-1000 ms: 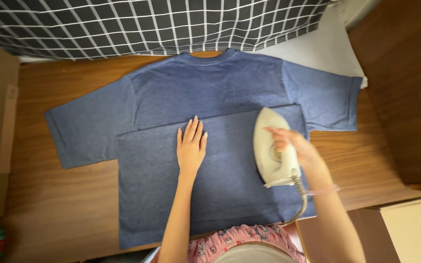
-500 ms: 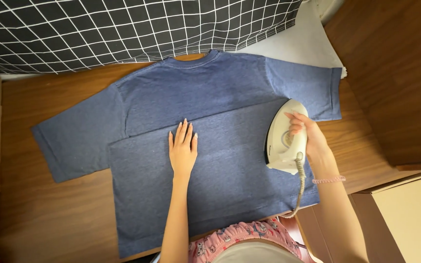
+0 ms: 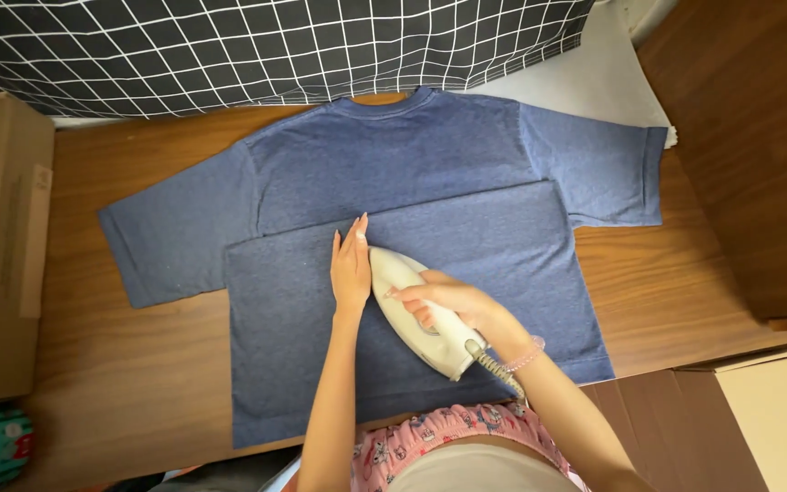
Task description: Ironing a blue t-shirt on a flat surface and then folding it neatly.
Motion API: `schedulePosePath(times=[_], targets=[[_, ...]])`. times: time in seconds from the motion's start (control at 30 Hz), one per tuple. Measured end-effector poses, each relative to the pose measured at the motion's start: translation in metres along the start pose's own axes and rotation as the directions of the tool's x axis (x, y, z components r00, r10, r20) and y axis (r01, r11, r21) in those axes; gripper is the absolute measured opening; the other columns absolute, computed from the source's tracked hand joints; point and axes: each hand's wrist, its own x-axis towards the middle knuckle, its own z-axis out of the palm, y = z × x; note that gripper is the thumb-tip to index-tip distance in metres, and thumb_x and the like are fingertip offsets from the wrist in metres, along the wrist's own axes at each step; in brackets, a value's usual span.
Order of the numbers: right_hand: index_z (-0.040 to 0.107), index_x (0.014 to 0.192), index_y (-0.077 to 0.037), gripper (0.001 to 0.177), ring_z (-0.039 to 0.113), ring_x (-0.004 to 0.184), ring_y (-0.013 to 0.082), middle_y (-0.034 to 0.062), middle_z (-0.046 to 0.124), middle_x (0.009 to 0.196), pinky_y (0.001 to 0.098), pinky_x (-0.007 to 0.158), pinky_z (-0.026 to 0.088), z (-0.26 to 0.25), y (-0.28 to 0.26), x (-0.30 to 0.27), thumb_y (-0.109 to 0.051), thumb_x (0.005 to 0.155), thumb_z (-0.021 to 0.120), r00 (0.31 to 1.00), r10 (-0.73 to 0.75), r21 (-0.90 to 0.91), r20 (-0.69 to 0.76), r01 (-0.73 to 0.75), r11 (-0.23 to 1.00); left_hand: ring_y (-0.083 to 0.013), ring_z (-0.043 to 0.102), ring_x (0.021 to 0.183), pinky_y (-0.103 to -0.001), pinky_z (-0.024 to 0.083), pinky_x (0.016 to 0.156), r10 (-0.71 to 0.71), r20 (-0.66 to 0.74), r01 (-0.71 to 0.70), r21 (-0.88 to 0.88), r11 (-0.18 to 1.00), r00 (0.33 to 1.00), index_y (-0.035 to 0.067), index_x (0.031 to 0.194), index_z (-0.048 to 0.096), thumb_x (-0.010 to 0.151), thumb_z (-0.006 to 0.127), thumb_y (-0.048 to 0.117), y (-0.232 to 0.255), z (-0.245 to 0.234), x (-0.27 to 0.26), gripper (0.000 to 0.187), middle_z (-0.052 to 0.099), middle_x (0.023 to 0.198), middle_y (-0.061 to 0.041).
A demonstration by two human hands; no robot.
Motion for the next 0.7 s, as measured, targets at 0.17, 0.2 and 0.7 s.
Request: schedulePosePath(times=[0.17, 0.2, 0.7], targets=[[0.047, 0.088, -0.003, 0.018, 0.038, 0.038, 0.0049, -0.0041, 0.037, 0.053, 0.0167, 0.034, 0.031, -0.043, 0.0, -0.017, -0.003, 0.078, 0.062, 1.0, -0.011, 0.053, -0.022, 0.012, 0.999, -0.014, 0.051, 0.111, -0.037, 0.029, 0.101, 0.079, -0.061, -0.066, 0.182, 0.981, 0.995, 0.01, 0.118, 0.054, 0.095, 0.035, 0.022, 0.005, 0.002, 0.0, 0.031, 0.055, 0.119, -0.004], [0.05, 0.087, -0.002, 0.016, 0.038, 0.037, 0.004, -0.0051, 0.036, 0.052, 0.0161, 0.033, 0.031, -0.054, -0.003, -0.029, -0.004, 0.078, 0.062, 0.998, -0.031, 0.09, -0.054, 0.036, 0.995, -0.0145, 0.052, 0.11, -0.038, 0.032, 0.099, 0.125, -0.083, -0.102, 0.237, 0.966, 0.989, 0.01, 0.115, 0.057, 0.094, 0.042, 0.022, 0.007, 0.003, 0.0, 0.028, 0.056, 0.117, -0.004], [0.05, 0.109, 0.001, 0.034, 0.039, 0.051, 0.0049, -0.0066, 0.033, 0.06, 0.0189, 0.045, 0.039, -0.145, -0.006, -0.137, -0.021, 0.084, 0.056, 0.784, -0.244, 0.174, -0.571, 0.406, 0.897, -0.0177, 0.055, 0.106, -0.042, 0.035, 0.096, 0.188, -0.119, -0.161, 0.202, 0.966, 0.975, 0.007, 0.103, 0.063, 0.088, 0.054, 0.01, 0.001, 0.004, -0.001, 0.018, 0.06, 0.113, -0.005]])
